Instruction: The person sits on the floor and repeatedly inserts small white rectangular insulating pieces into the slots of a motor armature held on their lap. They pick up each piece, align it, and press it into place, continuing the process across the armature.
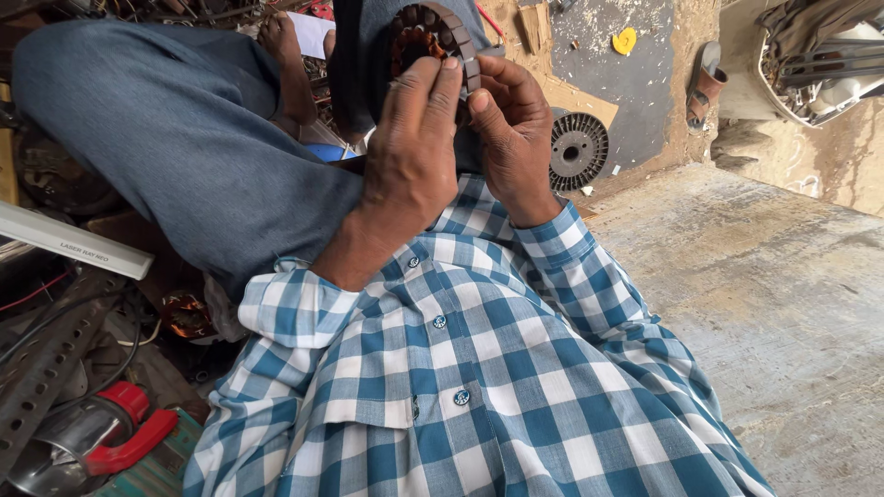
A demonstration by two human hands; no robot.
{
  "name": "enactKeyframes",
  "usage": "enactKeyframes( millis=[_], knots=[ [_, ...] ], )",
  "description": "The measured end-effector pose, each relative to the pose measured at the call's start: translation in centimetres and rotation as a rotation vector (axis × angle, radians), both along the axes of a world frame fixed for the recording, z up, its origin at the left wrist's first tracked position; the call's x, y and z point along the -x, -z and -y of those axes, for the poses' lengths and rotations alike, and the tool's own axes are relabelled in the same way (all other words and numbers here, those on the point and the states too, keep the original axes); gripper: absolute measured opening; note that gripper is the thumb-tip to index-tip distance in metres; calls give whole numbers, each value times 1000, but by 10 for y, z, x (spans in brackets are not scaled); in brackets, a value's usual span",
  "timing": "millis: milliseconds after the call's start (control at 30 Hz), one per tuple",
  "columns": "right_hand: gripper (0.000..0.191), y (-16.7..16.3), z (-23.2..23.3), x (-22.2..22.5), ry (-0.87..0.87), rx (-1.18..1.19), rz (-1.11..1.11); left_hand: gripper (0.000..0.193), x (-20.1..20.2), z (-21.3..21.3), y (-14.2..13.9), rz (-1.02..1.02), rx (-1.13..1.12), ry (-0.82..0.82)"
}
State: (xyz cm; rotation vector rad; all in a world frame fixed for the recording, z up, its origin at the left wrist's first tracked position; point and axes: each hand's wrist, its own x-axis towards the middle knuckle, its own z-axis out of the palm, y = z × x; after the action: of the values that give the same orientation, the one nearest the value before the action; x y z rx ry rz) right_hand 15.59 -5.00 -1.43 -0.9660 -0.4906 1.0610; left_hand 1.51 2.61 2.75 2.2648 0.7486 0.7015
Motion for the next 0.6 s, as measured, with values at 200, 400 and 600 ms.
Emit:
enactKeyframes(
  millis=[200,400,600],
  knots=[
    [31,2,1,-2,35,-4,226,46,5,-7,1,141,92,-4],
    [27,1,0,-3,21,-6,340,46,4,-12,7,199,99,-5],
    [42,-5,-1,-12,-101,80,14,52,3,-17,11,265,238,9]
  ],
)
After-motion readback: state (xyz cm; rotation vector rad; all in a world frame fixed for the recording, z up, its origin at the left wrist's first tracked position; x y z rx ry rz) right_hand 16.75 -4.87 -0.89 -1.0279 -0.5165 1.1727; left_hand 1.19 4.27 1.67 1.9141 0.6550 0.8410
